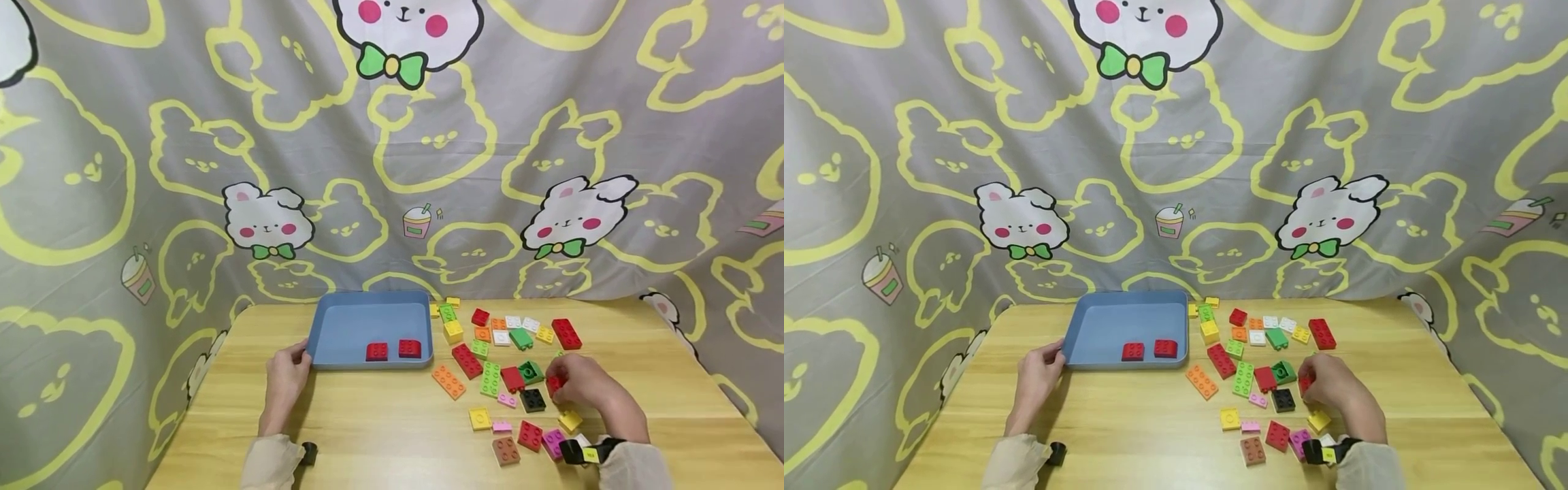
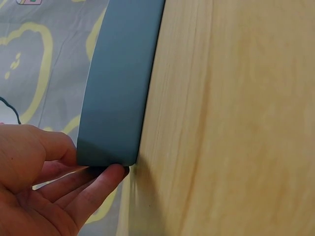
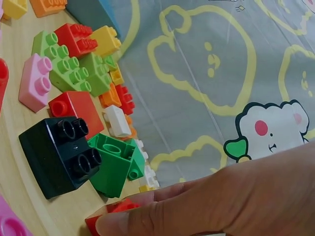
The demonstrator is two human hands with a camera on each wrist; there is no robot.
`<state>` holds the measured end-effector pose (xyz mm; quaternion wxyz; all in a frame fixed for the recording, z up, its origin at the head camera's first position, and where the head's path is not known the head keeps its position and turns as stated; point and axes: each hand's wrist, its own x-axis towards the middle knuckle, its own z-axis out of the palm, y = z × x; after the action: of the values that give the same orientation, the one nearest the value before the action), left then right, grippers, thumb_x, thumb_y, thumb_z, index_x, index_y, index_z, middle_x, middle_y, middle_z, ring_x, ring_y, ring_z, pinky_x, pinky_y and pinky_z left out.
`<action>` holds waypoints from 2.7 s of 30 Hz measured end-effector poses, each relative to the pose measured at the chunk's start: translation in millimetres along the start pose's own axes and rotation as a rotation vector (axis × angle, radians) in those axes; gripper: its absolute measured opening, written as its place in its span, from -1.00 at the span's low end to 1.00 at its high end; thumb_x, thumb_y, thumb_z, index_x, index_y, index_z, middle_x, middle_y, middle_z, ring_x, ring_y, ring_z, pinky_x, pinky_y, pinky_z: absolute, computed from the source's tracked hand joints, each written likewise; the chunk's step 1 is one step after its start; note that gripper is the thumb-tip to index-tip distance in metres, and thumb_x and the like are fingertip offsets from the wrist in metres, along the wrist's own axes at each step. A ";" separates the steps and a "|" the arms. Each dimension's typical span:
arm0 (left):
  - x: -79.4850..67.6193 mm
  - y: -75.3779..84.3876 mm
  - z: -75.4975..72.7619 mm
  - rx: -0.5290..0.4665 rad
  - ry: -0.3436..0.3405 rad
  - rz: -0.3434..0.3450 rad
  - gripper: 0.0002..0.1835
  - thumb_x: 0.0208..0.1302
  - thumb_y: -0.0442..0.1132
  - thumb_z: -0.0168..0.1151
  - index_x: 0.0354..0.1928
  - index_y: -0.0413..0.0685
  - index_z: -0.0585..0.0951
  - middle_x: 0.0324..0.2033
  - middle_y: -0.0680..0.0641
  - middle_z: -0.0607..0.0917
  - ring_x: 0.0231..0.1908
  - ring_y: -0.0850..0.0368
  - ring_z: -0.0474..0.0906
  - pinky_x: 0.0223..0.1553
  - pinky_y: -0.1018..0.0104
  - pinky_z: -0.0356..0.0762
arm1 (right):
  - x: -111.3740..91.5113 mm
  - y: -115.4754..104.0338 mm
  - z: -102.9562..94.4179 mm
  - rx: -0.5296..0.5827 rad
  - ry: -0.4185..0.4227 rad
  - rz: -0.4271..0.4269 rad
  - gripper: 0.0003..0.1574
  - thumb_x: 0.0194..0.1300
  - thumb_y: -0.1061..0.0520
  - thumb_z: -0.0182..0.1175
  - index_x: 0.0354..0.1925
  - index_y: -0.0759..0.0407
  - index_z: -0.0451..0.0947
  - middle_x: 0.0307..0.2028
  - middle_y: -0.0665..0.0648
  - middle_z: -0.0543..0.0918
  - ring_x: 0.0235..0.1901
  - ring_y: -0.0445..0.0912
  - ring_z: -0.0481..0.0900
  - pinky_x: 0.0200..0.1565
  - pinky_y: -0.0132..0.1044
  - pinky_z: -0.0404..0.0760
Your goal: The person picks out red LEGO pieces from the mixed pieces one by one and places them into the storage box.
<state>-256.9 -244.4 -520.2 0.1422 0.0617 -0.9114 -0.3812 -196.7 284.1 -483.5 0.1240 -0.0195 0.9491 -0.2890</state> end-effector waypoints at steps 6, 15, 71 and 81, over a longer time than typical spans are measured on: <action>0.0 3.1 1.3 -0.007 0.009 0.011 -0.61 0.33 -0.44 0.17 0.18 -0.29 0.67 -0.09 -0.34 0.76 -0.10 -0.18 0.73 -0.17 0.08 0.65 | 0.6 2.1 -2.1 0.001 0.014 0.012 -0.67 -0.05 0.43 0.49 -0.26 0.32 0.63 -0.38 0.10 0.58 -0.35 0.00 0.47 -0.28 -0.11 0.52; 0.5 0.5 2.8 -0.008 0.005 0.018 -0.61 0.33 -0.43 0.18 0.18 -0.27 0.67 -0.13 -0.31 0.78 -0.12 -0.16 0.74 -0.22 0.16 0.64 | -5.7 2.8 -8.3 -0.035 0.063 -0.022 -0.71 -0.01 0.37 0.49 -0.26 0.32 0.65 -0.39 0.11 0.58 -0.35 0.02 0.48 -0.30 -0.12 0.50; 0.2 -0.2 -1.8 0.013 0.052 0.045 -0.64 0.31 -0.43 0.21 0.13 -0.28 0.70 -0.16 -0.29 0.79 -0.15 -0.15 0.75 -0.14 0.02 0.65 | 69.4 -198.1 62.5 -0.229 0.183 -0.678 -0.70 0.21 0.35 0.40 -0.06 0.33 0.67 -0.16 0.20 0.65 -0.18 0.03 0.65 -0.16 -0.18 0.69; 1.2 -1.4 -3.2 0.009 0.039 0.042 -0.63 0.31 -0.42 0.19 0.14 -0.29 0.70 -0.14 -0.31 0.78 -0.15 -0.14 0.74 -0.22 0.12 0.65 | 87.6 -230.1 83.3 -0.254 0.186 -0.747 -0.73 0.22 0.32 0.40 -0.08 0.28 0.69 -0.17 0.16 0.66 -0.20 0.00 0.65 -0.20 -0.25 0.66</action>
<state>-257.1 -247.8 -518.8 0.1675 0.0506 -0.9112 -0.3730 -268.9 37.8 -442.6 -0.0794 -0.3518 0.9121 -0.1951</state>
